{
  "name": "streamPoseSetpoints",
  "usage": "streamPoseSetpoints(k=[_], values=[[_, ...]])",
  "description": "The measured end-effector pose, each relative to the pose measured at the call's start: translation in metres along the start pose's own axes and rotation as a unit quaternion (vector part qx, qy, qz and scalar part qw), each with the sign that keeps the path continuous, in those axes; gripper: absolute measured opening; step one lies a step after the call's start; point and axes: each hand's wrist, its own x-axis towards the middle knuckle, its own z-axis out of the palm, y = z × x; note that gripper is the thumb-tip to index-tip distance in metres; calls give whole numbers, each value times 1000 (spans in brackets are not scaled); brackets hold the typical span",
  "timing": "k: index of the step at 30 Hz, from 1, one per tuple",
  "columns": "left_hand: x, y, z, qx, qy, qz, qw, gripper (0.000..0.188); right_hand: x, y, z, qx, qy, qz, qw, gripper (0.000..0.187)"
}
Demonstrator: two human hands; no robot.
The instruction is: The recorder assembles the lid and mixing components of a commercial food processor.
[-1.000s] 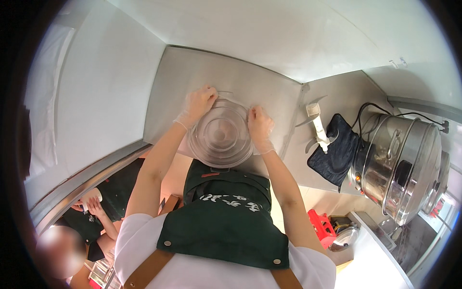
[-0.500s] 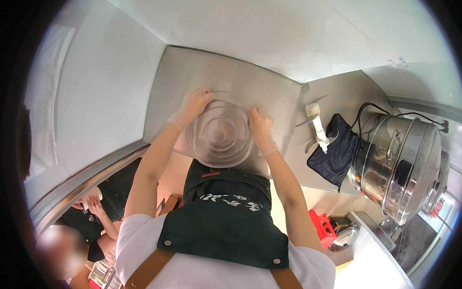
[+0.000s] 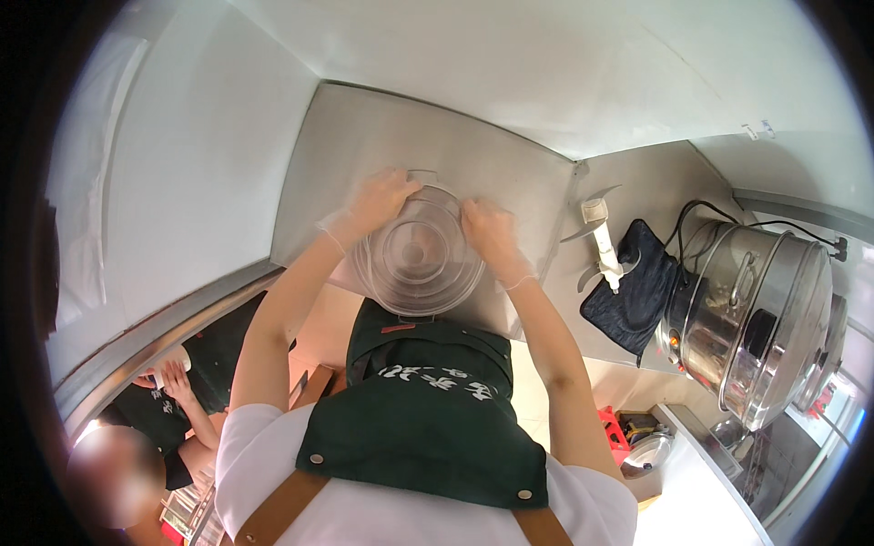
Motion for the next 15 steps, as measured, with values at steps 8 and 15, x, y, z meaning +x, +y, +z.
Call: streamPoseSetpoints(k=[8,15], values=[[-4,-17,15,-117,-12,-82,990,30,-7,8,13,77,12,42,996,11],[-24,-9,-8,-97,29,-106,989,31,-49,-4,2,125,-10,148,981,16]])
